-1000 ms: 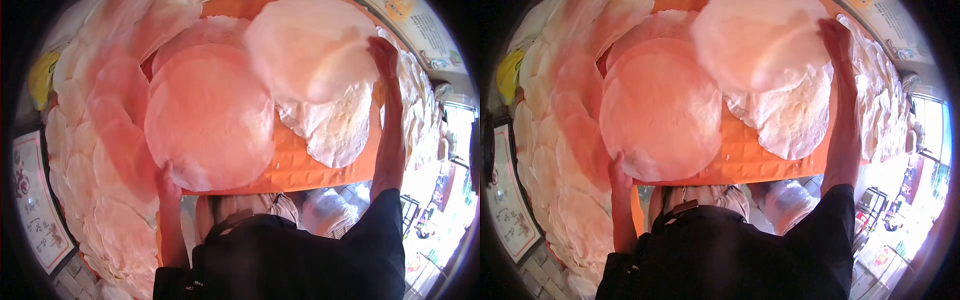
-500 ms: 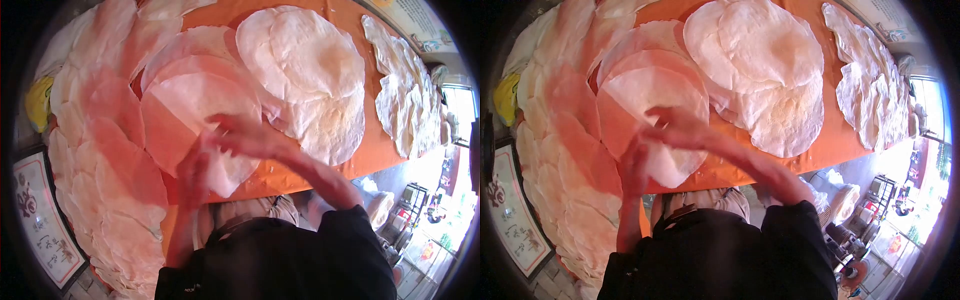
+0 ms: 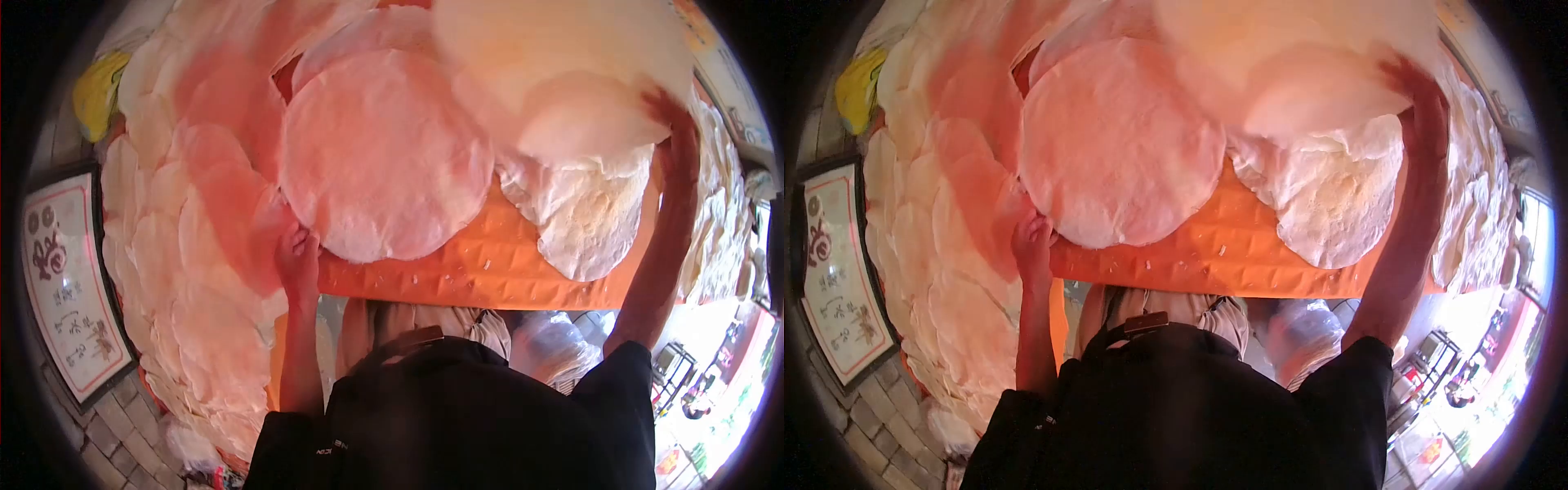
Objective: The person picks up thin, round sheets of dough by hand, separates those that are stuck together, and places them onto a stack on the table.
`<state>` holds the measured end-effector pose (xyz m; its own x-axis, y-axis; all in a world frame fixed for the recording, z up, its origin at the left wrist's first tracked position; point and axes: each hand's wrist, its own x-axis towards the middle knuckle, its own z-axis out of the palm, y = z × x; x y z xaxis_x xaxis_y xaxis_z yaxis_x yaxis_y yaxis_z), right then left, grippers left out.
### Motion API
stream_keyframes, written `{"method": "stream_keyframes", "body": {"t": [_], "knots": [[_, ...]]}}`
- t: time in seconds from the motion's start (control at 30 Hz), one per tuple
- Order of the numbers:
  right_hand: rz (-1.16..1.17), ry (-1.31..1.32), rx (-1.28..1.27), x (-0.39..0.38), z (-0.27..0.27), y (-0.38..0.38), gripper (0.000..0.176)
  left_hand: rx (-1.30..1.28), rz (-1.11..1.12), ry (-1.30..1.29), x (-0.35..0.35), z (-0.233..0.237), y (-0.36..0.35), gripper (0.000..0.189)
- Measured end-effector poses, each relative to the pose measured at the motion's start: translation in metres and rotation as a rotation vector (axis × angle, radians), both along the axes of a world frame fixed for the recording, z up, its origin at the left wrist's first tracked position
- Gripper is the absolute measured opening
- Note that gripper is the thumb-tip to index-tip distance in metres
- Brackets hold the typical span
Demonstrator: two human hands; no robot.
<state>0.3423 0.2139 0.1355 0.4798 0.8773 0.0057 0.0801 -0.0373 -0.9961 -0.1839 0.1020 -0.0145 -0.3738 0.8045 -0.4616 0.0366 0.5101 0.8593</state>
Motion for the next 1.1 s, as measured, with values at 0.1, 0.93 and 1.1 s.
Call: {"method": "stream_keyframes", "body": {"t": [0.1, 0.93, 1.1], "knots": [[-0.284, -0.234, -0.254, 0.053, -0.077, -0.031, 0.036, 0.048, 0.097, -0.387, 0.001, 0.007, 0.004, 0.028], [0.678, -0.316, -0.076, -0.310, -0.074, -0.033, 0.008, 0.276, -0.121, -0.820, -0.003, 0.014, 0.005, 0.022], [0.278, 0.107, -0.114, -0.148, -0.032, -0.018, 0.015, 0.174, -0.062, -0.740, -0.032, 0.031, 0.003, 0.039]]}}
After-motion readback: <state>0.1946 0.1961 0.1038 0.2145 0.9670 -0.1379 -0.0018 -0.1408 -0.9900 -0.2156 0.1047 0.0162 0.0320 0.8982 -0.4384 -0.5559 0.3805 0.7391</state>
